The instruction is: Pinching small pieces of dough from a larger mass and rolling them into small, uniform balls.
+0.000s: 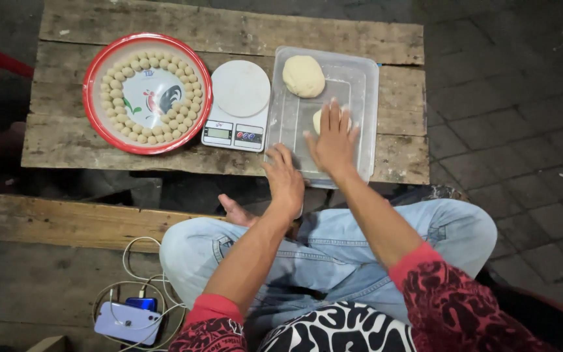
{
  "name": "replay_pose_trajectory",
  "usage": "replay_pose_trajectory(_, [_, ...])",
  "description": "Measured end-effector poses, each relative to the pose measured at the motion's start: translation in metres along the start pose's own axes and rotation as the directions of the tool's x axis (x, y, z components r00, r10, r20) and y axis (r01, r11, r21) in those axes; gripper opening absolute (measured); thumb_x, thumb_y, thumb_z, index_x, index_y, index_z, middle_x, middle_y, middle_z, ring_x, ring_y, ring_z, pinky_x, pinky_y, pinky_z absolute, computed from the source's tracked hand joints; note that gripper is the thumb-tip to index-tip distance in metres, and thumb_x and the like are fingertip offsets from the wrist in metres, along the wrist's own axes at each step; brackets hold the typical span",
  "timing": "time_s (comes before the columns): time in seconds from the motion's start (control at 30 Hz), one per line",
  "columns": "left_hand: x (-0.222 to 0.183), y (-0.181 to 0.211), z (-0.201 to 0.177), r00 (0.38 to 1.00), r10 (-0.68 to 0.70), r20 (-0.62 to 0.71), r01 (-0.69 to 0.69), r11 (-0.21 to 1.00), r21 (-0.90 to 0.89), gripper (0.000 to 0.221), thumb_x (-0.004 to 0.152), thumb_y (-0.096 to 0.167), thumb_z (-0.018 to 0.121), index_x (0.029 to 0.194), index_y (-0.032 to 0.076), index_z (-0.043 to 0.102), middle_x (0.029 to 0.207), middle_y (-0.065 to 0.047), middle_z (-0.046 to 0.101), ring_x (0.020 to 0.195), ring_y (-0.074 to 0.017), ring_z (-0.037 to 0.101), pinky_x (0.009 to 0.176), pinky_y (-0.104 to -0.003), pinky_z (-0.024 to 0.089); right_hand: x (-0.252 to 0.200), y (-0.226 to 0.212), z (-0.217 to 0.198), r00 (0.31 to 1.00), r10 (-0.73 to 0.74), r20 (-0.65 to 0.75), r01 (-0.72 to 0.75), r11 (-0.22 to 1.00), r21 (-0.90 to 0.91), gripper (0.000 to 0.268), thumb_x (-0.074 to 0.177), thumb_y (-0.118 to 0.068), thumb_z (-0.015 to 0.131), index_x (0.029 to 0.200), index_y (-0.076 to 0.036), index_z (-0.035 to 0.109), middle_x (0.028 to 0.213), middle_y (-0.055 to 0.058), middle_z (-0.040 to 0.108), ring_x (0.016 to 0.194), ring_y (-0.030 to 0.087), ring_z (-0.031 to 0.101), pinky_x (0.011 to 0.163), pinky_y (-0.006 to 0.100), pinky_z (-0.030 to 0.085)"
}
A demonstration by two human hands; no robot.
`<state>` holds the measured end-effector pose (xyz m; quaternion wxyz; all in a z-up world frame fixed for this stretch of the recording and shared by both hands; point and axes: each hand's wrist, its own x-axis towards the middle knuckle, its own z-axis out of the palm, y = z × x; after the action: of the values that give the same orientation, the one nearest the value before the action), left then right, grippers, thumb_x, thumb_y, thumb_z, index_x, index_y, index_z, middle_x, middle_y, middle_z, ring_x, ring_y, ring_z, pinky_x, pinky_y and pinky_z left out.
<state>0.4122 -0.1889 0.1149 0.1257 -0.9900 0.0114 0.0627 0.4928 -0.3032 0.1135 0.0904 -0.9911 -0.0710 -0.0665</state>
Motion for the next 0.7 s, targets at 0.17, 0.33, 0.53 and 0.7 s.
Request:
replay_pose_trajectory(0.17, [0.007,0.006,0.018,1.0,-0.013,-0.019,0.014,0.999,0.03,0.063,0.105,0.04,0.045,0.145,-0.009,0.043,0.153,-0.025,0.031,0.135,-0.0467,0.035,0.1,-0.061,0.035,-0.046,-0.001,-0.002,0.993,-0.115,-0.023,0.114,0.991,-0.063,0.071,0.099,-0.048,0.054,0.152,-0.001,0.047,0.16,0.026,0.038,0.141,0.051,0.041,0.1,0.065,0.045])
replay_pose_trajectory(0.33, [-0.003,-0.003,-0.003,1.0,-0.019,-0.022,0.02,0.999,0.046,0.061,0.105,0.04,0.047,0.146,-0.005,0.046,0.153,-0.022,0.033,0.134,-0.0439,0.038,0.102,-0.061,0.036,-0.022,0.037,-0.021,0.998,-0.011,-0.058,0.015,0.998,0.054,0.035,0.101,-0.04,0.053,0.121,-0.019,0.073,0.102,0.008,0.075,0.099,0.03,0.074,0.079,0.044,0.06])
replay_pose_trajectory(0.53, [-0.007,-0.005,-0.014,0.999,0.001,-0.041,-0.001,1.0,0.007,0.05,0.105,0.024,0.04,0.139,-0.009,0.053,0.152,-0.026,0.036,0.133,-0.0472,0.04,0.1,-0.062,0.037,0.046,0.086,-0.008,0.965,-0.166,0.2,0.106,0.953,0.283,0.097,0.087,-0.054,0.067,0.156,0.009,0.039,0.159,0.033,0.037,0.151,0.046,0.032,0.126,0.053,0.02])
replay_pose_trajectory(0.7, [-0.007,-0.007,-0.016,0.999,0.02,-0.049,-0.019,0.999,0.036,0.046,0.103,0.021,0.042,0.135,-0.009,0.057,0.152,-0.028,0.034,0.133,-0.0483,0.039,0.098,-0.061,0.037,0.039,0.074,-0.027,0.966,-0.014,0.257,-0.059,0.959,0.276,0.078,0.081,-0.053,0.08,0.144,-0.01,0.061,0.127,0.022,0.06,0.117,0.05,0.059,0.102,0.056,0.048])
